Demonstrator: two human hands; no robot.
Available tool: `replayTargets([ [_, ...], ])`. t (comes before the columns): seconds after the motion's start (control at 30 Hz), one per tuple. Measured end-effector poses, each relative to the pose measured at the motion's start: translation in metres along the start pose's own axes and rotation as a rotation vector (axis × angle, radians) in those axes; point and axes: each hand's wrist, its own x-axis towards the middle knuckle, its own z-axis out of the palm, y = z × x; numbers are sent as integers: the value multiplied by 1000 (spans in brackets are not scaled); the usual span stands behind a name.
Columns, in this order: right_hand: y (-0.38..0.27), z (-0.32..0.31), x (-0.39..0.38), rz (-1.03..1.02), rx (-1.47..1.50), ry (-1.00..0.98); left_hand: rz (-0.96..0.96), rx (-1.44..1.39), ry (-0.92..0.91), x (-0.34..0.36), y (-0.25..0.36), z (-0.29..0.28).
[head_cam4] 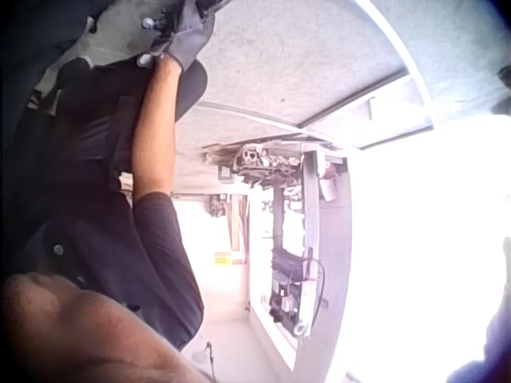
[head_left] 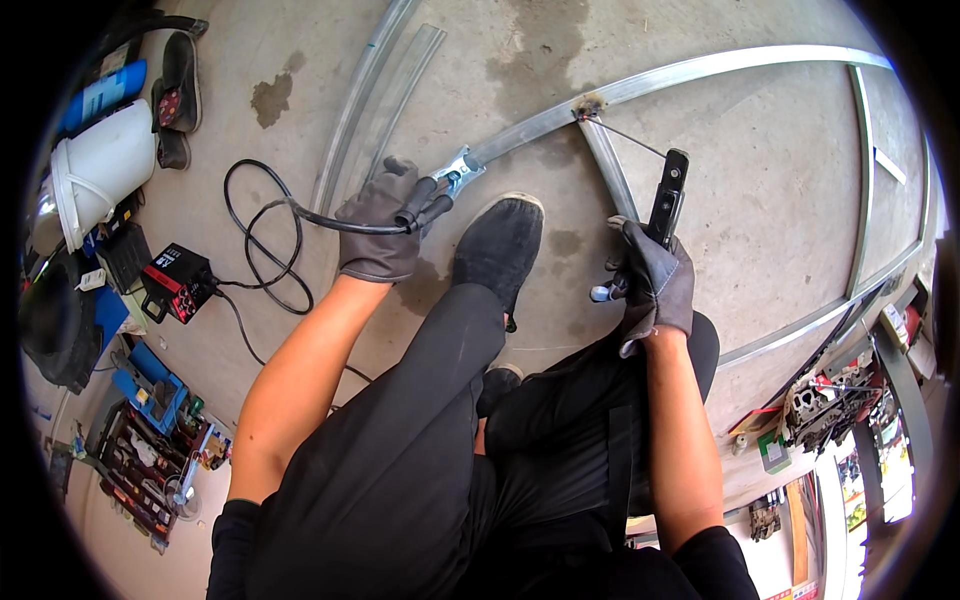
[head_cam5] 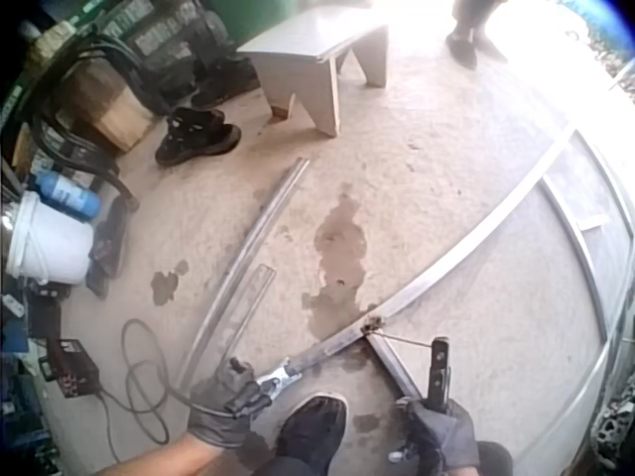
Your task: The person measures and marks a metal frame on the floor with a tape measure and marker. Then, the person uses a welding tool to weld the joints of the metal frame together while sitting on the floor.
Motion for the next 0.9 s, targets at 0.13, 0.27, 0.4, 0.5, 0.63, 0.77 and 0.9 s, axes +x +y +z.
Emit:
replayTargets([
  [0.13, 1, -2, 2, 2, -8, -5, -49, -5, -77, 0, 3, 0],
  [0.27, 2, -2, 1, -2, 18, -11, -18, 78, 11, -6, -2, 12],
  [0.4, 1, -1, 2, -5, 51, 28, -38, 68, -20, -3, 2, 9],
  [0.5, 1, -5, -1, -54, 122, 2, -7, 48, 18, -4, -2, 12],
  [0.63, 5, -39, 12, -171, 322, -73, -76, 18, 42, -8, -3, 12],
  [0.77, -4, -78, 52, -218, 532, 32, -31, 86, 8, -7, -2, 10],
  [0.9, -9, -123, 100, -51, 453, 178, -71, 45, -56, -1, -2, 14],
])
